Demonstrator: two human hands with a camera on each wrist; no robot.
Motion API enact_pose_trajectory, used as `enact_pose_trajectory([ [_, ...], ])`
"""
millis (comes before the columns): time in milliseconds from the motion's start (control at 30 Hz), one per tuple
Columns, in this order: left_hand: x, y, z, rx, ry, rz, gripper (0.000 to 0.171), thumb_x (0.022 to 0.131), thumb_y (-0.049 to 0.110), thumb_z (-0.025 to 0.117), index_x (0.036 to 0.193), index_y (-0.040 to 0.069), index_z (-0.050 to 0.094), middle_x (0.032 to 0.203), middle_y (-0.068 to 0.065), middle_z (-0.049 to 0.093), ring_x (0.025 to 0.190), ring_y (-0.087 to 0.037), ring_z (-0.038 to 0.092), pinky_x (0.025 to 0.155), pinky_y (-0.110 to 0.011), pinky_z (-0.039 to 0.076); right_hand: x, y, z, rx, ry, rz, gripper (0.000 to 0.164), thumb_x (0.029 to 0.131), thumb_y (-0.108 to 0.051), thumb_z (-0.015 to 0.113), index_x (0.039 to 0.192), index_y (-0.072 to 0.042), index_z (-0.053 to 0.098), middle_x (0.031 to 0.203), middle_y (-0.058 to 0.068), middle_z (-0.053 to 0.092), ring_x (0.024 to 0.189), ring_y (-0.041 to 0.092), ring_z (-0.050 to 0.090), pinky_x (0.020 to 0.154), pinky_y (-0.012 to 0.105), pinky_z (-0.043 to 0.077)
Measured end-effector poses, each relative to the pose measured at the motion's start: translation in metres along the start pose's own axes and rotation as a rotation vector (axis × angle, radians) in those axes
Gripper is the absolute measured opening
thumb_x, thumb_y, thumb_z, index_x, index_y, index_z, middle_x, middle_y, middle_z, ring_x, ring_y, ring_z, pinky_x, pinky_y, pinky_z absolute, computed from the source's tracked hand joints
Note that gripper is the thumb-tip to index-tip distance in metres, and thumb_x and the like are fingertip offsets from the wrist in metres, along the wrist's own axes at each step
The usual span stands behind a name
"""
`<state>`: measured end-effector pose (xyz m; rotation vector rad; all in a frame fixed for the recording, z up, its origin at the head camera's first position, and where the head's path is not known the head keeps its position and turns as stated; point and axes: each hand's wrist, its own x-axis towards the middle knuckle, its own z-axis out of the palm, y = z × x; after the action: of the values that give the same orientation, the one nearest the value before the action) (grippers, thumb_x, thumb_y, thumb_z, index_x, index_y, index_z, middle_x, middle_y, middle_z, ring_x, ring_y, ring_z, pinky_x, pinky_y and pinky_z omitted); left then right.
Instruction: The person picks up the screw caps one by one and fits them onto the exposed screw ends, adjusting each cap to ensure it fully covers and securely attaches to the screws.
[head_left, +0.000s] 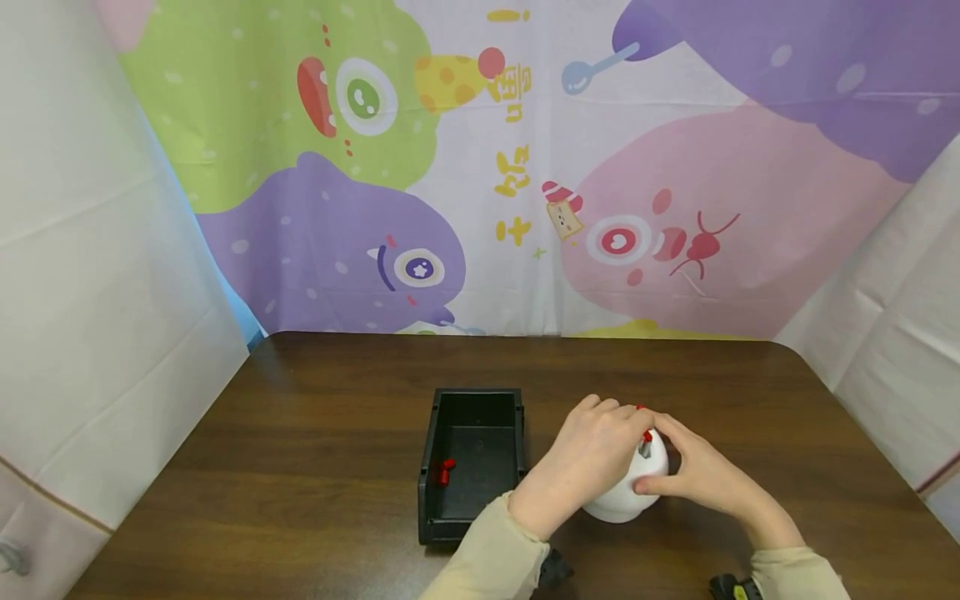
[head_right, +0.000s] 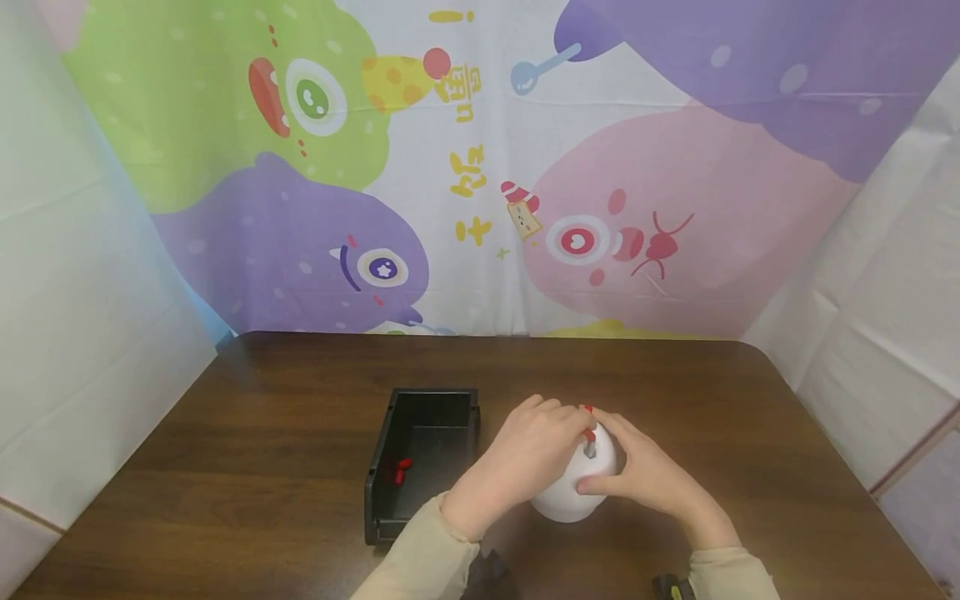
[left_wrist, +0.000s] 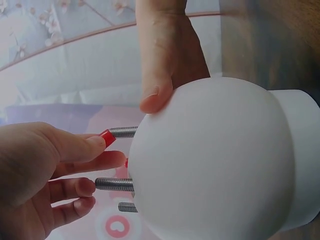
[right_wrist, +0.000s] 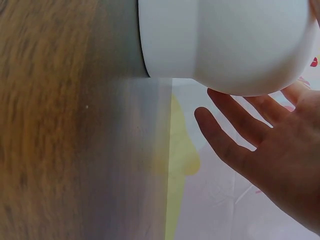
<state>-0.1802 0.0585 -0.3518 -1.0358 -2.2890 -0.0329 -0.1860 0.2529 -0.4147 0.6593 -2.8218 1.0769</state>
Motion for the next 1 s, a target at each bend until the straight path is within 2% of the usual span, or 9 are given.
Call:
enact_pose_trajectory([
  [267, 0.0015, 0.0019, -0.0015, 0.015, -0.004, 0.013, 0.018, 0.079, 0.030, 0.067, 0.095, 0.022, 0.066, 0.088, 0.012, 0.066, 0.077, -0.004, 0.059, 0.067, -0.018, 0.039, 0.0012, 0.0003, 0.0007, 0.058, -0.001, -0.029, 0.072, 0.066, -0.037, 0.079, 0.126, -0.020, 0.042, 0.120, -0.002, 0.049, 0.097, 0.007, 0.052, 0.076, 0.024, 0.045],
  [533, 0.0021, 0.0045, 0.0013, 0.016, 0.015, 0.029, 0.017, 0.080, 0.031, 0.066, 0.095, 0.022, 0.066, 0.091, 0.012, 0.065, 0.081, -0.003, 0.059, 0.069, -0.018, 0.040, 0.0008, -0.0021, -0.0012, 0.086, -0.021, -0.049, 0.074, 0.069, -0.031, 0.078, 0.130, -0.012, 0.040, 0.122, 0.005, 0.049, 0.097, 0.006, 0.051, 0.075, 0.026, 0.047],
  [733, 0.0017, 0.0067, 0.0018, 0.014, 0.021, 0.043, 0.023, 0.074, 0.034, 0.071, 0.094, 0.022, 0.065, 0.091, 0.011, 0.064, 0.082, -0.004, 0.060, 0.068, -0.018, 0.039, 0.0001, -0.0037, -0.0015, 0.096, -0.034, -0.042, 0.075, 0.070, -0.031, 0.077, 0.131, -0.010, 0.039, 0.122, 0.005, 0.049, 0.098, 0.004, 0.050, 0.077, 0.026, 0.047],
  [867, 0.0016, 0.0078, 0.0018, 0.030, 0.006, 0.040, 0.025, 0.077, 0.033, 0.069, 0.099, 0.022, 0.063, 0.095, 0.012, 0.064, 0.087, -0.004, 0.061, 0.069, -0.018, 0.040, 0.0000, -0.0032, -0.0013, 0.109, -0.041, -0.045, 0.074, 0.070, -0.030, 0.077, 0.130, -0.009, 0.039, 0.120, 0.005, 0.050, 0.097, 0.003, 0.051, 0.076, 0.026, 0.047],
  [1000, 0.0013, 0.0084, 0.0027, 0.047, 0.023, 0.037, 0.025, 0.078, 0.031, 0.068, 0.100, 0.021, 0.062, 0.095, 0.012, 0.065, 0.087, -0.003, 0.061, 0.068, -0.018, 0.040, 0.0002, -0.0027, -0.0012, 0.107, -0.039, -0.048, 0.073, 0.070, -0.031, 0.077, 0.130, -0.010, 0.040, 0.120, 0.005, 0.050, 0.097, 0.003, 0.051, 0.076, 0.025, 0.047],
])
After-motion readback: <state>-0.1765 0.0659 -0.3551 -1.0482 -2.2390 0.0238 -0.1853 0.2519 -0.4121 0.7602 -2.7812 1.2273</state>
